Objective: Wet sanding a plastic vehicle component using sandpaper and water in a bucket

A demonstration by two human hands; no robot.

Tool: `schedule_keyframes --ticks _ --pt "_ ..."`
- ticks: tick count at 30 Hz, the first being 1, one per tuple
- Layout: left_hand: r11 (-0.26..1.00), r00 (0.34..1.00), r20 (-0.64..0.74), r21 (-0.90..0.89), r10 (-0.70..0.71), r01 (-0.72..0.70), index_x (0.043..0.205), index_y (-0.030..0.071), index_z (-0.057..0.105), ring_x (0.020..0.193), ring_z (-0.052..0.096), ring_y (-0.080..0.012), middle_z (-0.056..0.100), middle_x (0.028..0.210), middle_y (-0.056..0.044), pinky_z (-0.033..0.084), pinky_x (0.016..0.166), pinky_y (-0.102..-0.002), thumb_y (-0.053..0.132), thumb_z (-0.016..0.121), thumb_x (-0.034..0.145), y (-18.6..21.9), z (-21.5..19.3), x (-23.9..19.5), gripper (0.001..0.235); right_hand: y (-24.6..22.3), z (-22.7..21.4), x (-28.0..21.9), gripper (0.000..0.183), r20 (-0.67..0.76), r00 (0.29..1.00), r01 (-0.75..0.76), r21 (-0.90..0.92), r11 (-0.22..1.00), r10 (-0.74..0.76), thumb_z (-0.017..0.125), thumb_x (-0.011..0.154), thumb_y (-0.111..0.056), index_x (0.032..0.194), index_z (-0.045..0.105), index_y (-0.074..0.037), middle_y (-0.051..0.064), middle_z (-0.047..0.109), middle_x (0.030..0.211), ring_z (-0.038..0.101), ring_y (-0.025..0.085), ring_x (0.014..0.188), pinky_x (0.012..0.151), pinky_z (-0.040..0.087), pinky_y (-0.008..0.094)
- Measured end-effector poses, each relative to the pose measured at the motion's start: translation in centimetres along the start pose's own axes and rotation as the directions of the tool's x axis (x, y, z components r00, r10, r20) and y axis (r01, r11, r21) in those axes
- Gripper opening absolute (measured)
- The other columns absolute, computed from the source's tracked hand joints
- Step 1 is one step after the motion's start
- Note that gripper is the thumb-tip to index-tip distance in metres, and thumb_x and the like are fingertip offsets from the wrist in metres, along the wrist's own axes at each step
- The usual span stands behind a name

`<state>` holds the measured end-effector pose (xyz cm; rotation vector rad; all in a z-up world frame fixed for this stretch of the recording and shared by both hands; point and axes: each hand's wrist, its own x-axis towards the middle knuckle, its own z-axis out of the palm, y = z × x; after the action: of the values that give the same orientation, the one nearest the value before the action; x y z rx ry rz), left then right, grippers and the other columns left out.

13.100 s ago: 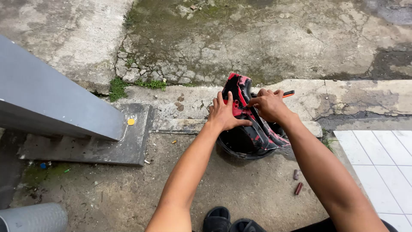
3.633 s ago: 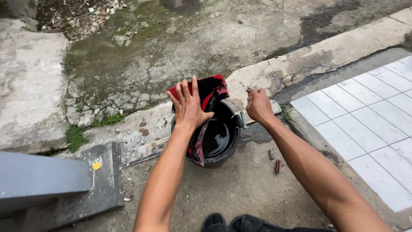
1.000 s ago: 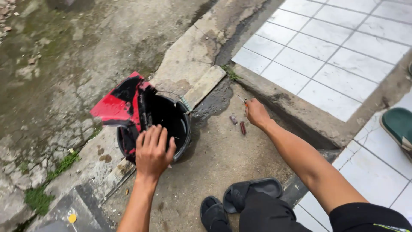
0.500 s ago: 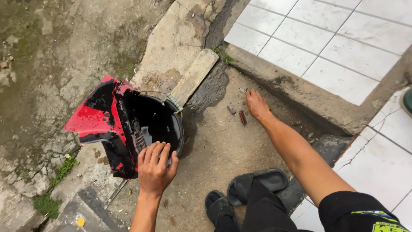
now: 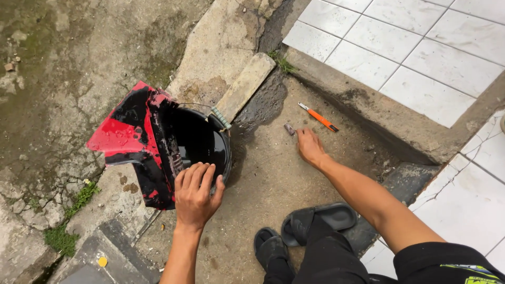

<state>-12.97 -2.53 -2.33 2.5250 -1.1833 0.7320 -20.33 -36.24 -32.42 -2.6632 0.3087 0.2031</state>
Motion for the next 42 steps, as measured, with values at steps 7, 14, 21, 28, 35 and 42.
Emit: schedule_keyframes --ticks 7,14,21,28,35,42 --pt "1.0 1.0 0.012 -0.029 -0.004 0.004 0.107 0.009 0.073 0.101 0.069 -0.0247 0.068 0.1 -0.008 0.049 0.096 -0.039 0.025 0.069 0.089 -0.4 0.0 -1.0 0.024 -0.5 -1.9 0.9 0.019 0.021 0.997 -0.07 -0.068 0.995 0.071 0.054 0.093 -0.013 0.109 0.061 -0.007 0.019 0.062 0.093 0.069 0.042 0.091 0.078 0.058 0.051" --pt "0.994 0.998 0.02 -0.085 -0.064 0.065 0.102 0.01 0.072 0.1 0.068 -0.0237 0.068 0.097 -0.006 0.049 0.093 -0.039 0.025 0.07 0.089 -1.0 0.1 -1.6 0.02 -6.9 -9.1 4.1 0.029 -0.202 0.969 0.184 0.205 0.961 -0.143 0.062 0.092 -0.016 0.12 0.062 -0.01 0.019 0.061 0.097 0.066 0.045 0.095 0.083 0.056 0.055" --pt "0.71 0.871 0.088 -0.543 -0.483 0.448 0.114 0.013 0.073 0.105 0.071 -0.0295 0.073 0.106 -0.009 0.054 0.089 -0.041 0.015 0.072 0.091 -0.9 1.9 0.3 0.024 -17.1 -15.5 7.5 0.039 -0.134 0.976 0.177 0.948 0.264 -0.174 0.077 0.09 -0.001 0.128 0.066 -0.001 0.008 0.068 0.107 0.07 0.014 0.096 0.085 0.062 0.033" --pt "0.084 0.711 0.276 -0.901 -0.647 0.426 0.144 0.003 0.054 0.118 0.066 -0.0321 0.066 0.132 -0.023 0.056 0.097 -0.041 0.016 0.066 0.099 -0.8 -1.0 4.6 0.048 -28.5 -24.1 1.9 0.039 -0.038 0.932 0.041 0.999 0.0 -0.362 0.075 0.088 0.006 0.126 0.064 0.003 0.017 0.072 0.106 0.075 0.022 0.096 0.086 0.063 0.041" --pt "0.067 0.61 0.389 -0.805 -0.691 0.589 0.109 0.015 0.075 0.091 0.074 -0.013 0.076 0.096 -0.004 0.061 0.076 -0.027 0.015 0.081 0.084 -2.0 -2.9 3.6 0.025 -29.6 -23.4 0.3 0.038 -0.04 0.933 0.099 0.984 0.15 -0.358 0.081 0.083 0.003 0.119 0.067 0.003 0.013 0.072 0.098 0.072 0.016 0.09 0.08 0.063 0.033" --pt "0.028 0.661 0.42 -0.832 -0.622 0.554 0.104 0.01 0.069 0.075 0.068 -0.0057 0.068 0.082 0.0 0.057 0.069 -0.024 0.017 0.083 0.083 -3.6 -4.0 2.0 0.026 -30.6 -22.5 0.0 0.037 -0.014 0.94 0.037 0.997 0.061 -0.341 0.08 0.081 0.009 0.115 0.066 0.005 0.013 0.068 0.094 0.073 0.02 0.085 0.07 0.064 0.035"
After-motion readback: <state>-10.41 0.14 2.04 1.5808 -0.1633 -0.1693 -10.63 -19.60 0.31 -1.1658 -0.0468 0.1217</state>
